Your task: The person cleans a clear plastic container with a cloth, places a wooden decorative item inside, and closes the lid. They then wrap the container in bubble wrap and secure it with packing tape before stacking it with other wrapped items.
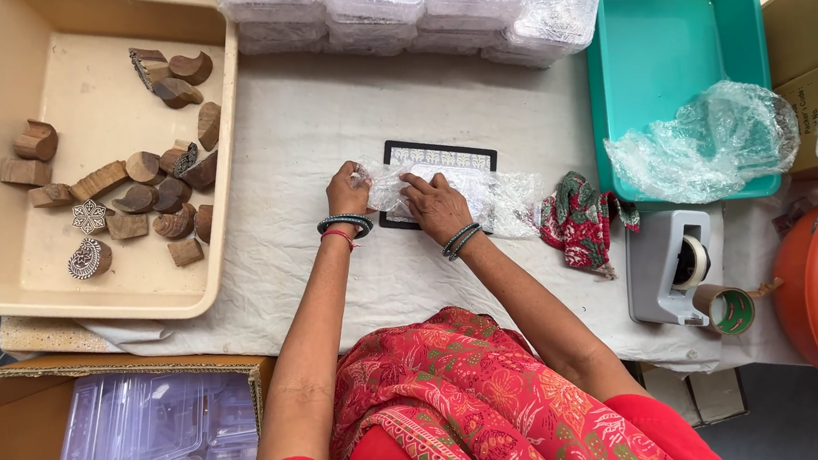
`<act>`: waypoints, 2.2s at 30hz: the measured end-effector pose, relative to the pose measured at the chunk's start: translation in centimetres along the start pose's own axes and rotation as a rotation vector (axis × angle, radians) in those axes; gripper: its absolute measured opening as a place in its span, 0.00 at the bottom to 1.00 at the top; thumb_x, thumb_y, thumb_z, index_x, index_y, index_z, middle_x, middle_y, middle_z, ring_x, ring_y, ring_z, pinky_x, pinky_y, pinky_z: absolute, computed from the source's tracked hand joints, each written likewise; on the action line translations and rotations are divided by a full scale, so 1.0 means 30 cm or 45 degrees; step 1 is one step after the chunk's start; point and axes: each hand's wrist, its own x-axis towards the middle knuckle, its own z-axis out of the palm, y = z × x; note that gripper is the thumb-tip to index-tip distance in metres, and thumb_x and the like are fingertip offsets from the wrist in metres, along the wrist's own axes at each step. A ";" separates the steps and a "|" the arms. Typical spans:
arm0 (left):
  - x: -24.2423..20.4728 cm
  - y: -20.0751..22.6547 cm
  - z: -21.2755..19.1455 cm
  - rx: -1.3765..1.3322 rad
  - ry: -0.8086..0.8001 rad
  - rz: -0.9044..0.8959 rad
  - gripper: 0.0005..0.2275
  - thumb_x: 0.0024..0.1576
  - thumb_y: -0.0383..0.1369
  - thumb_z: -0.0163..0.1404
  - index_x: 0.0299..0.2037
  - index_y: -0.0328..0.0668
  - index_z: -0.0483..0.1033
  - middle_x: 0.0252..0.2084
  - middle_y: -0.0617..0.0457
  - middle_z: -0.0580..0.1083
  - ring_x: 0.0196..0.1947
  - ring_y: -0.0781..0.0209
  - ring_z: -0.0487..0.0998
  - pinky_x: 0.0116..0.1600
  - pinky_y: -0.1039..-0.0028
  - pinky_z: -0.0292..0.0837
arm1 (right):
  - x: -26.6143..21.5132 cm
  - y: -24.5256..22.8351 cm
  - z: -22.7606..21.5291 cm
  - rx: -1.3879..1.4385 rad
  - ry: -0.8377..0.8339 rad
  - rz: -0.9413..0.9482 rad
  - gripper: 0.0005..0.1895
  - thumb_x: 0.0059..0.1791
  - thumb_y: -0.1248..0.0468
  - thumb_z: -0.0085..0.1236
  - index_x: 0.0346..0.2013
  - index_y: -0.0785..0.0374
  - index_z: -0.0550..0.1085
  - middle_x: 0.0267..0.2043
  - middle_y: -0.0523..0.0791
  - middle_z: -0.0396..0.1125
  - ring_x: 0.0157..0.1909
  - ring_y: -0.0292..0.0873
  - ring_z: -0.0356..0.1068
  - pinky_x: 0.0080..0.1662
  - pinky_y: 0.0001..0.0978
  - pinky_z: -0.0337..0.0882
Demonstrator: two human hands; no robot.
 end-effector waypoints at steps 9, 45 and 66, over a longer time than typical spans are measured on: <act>0.173 -0.227 0.003 0.277 0.106 0.462 0.15 0.57 0.20 0.55 0.54 0.35 0.78 0.45 0.44 0.81 0.42 0.58 0.85 0.40 0.70 0.82 | 0.020 -0.021 -0.043 0.226 -0.012 0.095 0.14 0.51 0.50 0.58 0.46 0.51 0.79 0.62 0.29 0.67 0.41 0.41 0.63 0.39 0.33 0.73; -0.122 -0.005 0.166 -0.321 -0.198 -0.046 0.12 0.64 0.40 0.47 0.54 0.48 0.72 0.44 0.49 0.81 0.32 0.59 0.82 0.38 0.72 0.78 | -0.013 0.198 0.154 1.559 0.267 0.487 0.19 0.52 0.63 0.60 0.56 0.66 0.73 0.42 0.40 0.73 0.43 0.31 0.69 0.43 0.24 0.69; -0.161 -0.030 0.245 1.377 -0.064 0.815 0.18 0.61 0.38 0.55 0.62 0.60 0.74 0.72 0.68 0.62 0.75 0.57 0.54 0.74 0.45 0.46 | -0.037 0.073 -0.013 0.605 0.244 0.422 0.24 0.48 0.67 0.57 0.59 0.63 0.71 0.51 0.59 0.69 0.51 0.62 0.71 0.53 0.49 0.72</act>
